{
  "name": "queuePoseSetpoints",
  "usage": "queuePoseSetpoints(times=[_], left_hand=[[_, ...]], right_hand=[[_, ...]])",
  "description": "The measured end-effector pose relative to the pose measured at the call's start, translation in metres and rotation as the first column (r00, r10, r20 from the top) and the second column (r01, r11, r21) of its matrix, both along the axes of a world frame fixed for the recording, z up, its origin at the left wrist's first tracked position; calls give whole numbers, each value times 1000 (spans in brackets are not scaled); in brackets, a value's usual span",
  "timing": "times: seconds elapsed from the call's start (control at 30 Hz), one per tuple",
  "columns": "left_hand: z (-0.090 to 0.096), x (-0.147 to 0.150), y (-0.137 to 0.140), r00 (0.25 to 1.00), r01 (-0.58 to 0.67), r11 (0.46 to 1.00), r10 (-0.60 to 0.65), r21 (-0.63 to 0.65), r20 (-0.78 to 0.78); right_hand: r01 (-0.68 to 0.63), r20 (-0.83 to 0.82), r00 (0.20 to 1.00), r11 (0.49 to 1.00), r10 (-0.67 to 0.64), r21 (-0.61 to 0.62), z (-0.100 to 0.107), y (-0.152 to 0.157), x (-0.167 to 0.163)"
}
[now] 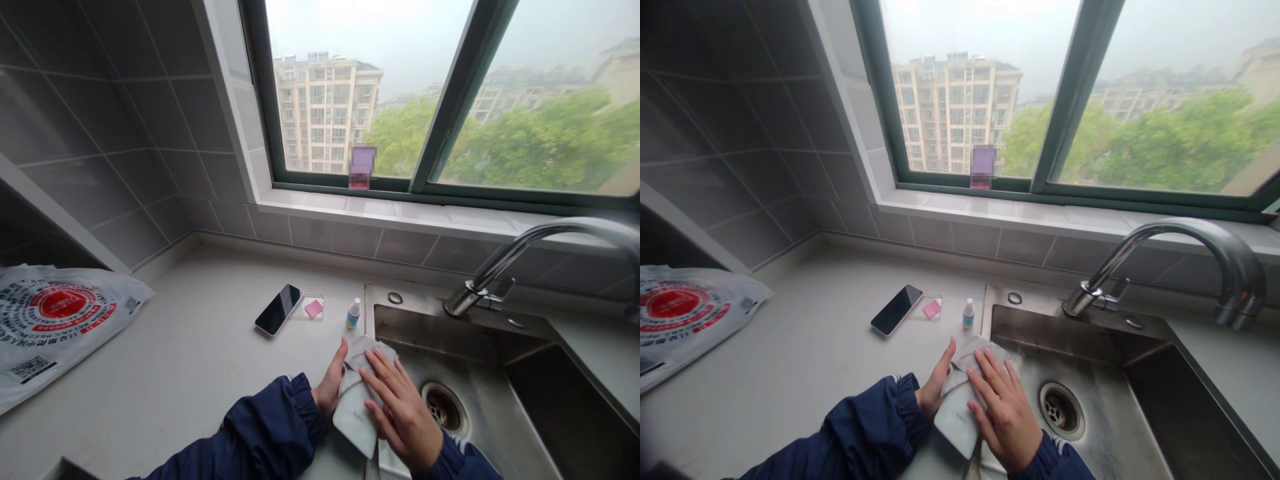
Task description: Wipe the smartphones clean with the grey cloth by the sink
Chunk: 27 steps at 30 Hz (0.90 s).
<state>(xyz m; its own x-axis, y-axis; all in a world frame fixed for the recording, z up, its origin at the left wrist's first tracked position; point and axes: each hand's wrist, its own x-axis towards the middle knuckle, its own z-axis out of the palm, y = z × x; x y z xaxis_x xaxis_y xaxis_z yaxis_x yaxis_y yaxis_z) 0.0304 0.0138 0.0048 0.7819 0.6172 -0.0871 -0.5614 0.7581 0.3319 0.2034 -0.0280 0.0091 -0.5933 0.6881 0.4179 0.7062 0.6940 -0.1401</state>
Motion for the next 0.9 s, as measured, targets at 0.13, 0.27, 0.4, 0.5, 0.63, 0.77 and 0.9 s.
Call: queuePoseSetpoints(times=[0.13,0.27,0.4,0.5,0.63,0.77,0.9], left_hand=[[0,0,0,1000,17,1000,-17,1,15],[1,0,-1,1000,14,1000,-14,-21,-1],[2,0,-2,999,11,998,-13,-55,-35],[2,0,-3,998,15,997,-19,-74,-55],[1,-1,-2,996,-19,996,12,-82,-88],[1,-2,-1,995,-20,997,12,-81,-96],[5,-3,-1,995,0,995,-10,-102,-100]], right_hand=[[-11,-6,1000,1000,11,-17,-4,1,1],[-21,-52,999,997,17,-70,-5,2,1],[-54,-128,991,993,41,-101,-5,3,0],[-61,-147,988,993,45,-101,-4,3,0],[-40,-149,988,995,25,-95,-4,3,-1],[-26,-169,986,993,7,-114,-6,3,0],[-19,-196,981,990,-9,-141,-7,3,0]])
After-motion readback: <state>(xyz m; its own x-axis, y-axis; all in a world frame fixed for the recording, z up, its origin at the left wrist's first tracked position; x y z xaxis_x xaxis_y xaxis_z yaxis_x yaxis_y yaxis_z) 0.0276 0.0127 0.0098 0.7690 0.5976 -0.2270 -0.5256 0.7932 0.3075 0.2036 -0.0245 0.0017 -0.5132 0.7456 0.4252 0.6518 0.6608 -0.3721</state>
